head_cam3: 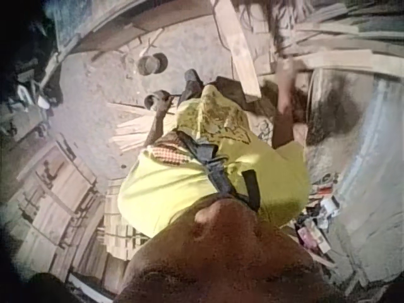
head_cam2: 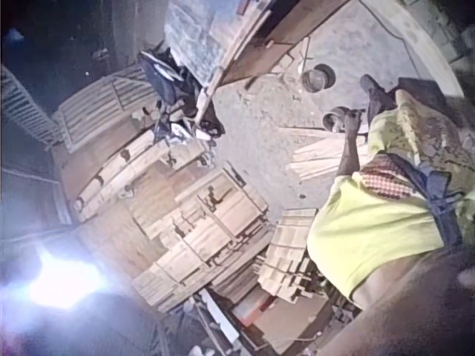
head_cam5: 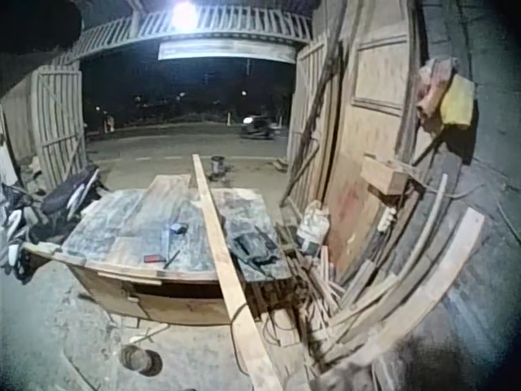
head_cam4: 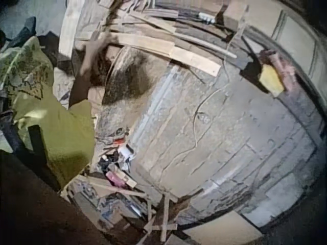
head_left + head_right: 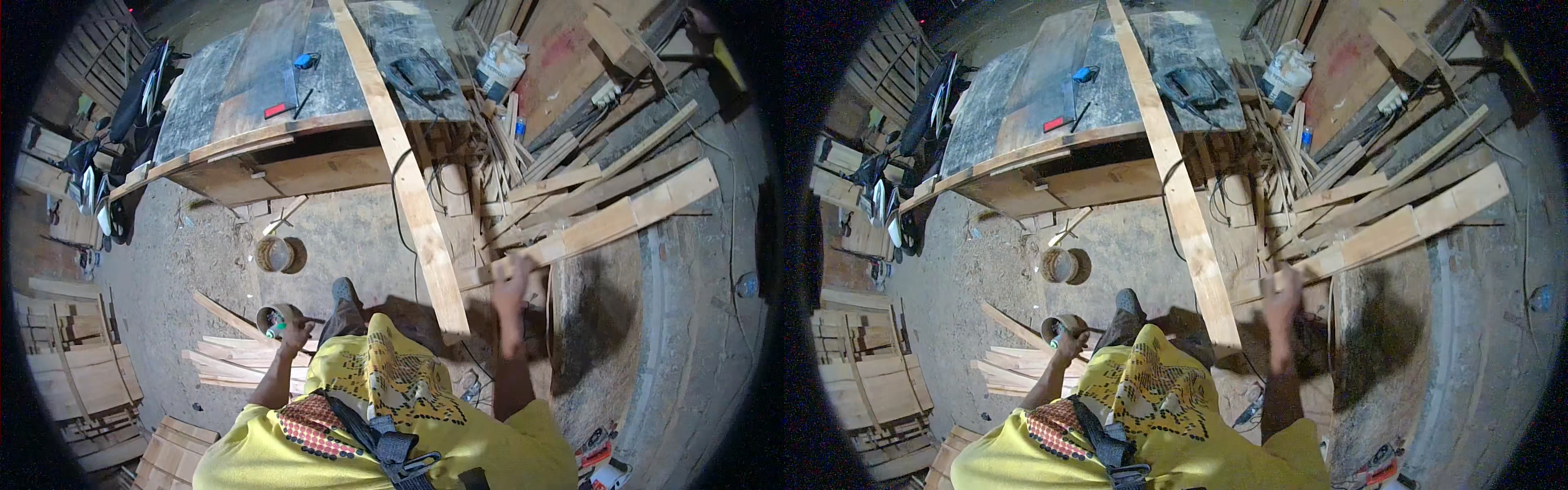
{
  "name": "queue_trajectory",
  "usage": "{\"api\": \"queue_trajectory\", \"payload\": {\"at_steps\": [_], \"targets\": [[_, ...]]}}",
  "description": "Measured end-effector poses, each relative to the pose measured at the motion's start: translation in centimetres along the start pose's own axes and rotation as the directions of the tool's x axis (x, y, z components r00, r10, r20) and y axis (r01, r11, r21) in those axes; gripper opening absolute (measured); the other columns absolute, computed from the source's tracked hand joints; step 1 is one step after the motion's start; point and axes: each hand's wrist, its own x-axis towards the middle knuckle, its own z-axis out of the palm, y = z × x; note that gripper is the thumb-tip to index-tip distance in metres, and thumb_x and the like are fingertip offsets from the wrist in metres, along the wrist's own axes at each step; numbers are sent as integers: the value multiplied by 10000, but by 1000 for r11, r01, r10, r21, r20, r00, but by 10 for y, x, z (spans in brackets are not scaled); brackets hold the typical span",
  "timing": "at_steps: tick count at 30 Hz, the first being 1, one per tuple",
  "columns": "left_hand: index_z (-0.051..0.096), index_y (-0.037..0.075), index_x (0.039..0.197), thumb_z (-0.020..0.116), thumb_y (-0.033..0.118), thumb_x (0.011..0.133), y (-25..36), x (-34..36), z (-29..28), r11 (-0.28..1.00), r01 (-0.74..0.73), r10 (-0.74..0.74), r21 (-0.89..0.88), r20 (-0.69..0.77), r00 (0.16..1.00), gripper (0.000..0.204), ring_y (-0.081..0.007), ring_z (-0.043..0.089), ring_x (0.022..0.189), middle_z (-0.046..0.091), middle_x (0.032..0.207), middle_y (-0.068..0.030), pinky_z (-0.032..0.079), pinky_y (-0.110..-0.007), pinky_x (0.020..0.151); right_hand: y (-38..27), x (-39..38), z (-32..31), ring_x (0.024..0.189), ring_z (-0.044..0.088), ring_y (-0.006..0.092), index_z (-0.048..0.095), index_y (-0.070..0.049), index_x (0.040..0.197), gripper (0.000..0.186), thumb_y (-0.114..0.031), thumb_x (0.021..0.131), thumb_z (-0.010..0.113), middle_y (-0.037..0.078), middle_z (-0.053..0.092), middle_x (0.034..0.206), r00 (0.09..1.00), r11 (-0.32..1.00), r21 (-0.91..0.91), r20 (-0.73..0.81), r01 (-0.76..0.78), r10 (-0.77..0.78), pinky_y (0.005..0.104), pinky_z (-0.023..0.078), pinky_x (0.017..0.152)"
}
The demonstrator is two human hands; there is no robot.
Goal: Cutting a wooden board with a jigsaw after measuring and marking it with a square.
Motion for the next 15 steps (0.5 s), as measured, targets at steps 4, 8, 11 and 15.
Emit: {"api": "queue_trajectory", "payload": {"at_steps": [4,8,11,15], "targets": [[604,-40,1229,691,353,910,23,63,-38,991,133,-132,-31,12,991,514,-240,692,753,696,997,-195,549,-356,678,-58,-29,32,1063,589,433,500,27,1346,573,-316,919,671,286,573,1237,888,966,45,407,-255,215,481,459,938],[612,-69,1191,684,325,917,60,72,-86,985,139,-145,-102,-56,988,485,-241,687,753,698,987,-203,550,-351,679,-78,-44,50,1029,633,403,485,40,1355,624,-361,920,683,284,614,1172,784,918,-63,500,-391,368,434,495,900],[627,-63,1173,693,321,910,87,82,-111,964,178,-187,-196,-25,982,470,-212,679,741,705,952,-166,543,-340,642,-82,-41,51,1093,628,345,519,35,1331,596,-391,933,645,246,644,1170,720,844,114,588,-525,368,421,477,939],[657,-68,1110,673,286,922,128,118,-138,970,97,-107,-223,-34,994,401,-187,672,729,704,894,-131,539,-331,624,-98,-35,43,1083,641,308,621,10,1224,496,-396,940,605,202,675,1139,553,702,135,725,-700,412,407,481,930]]}}
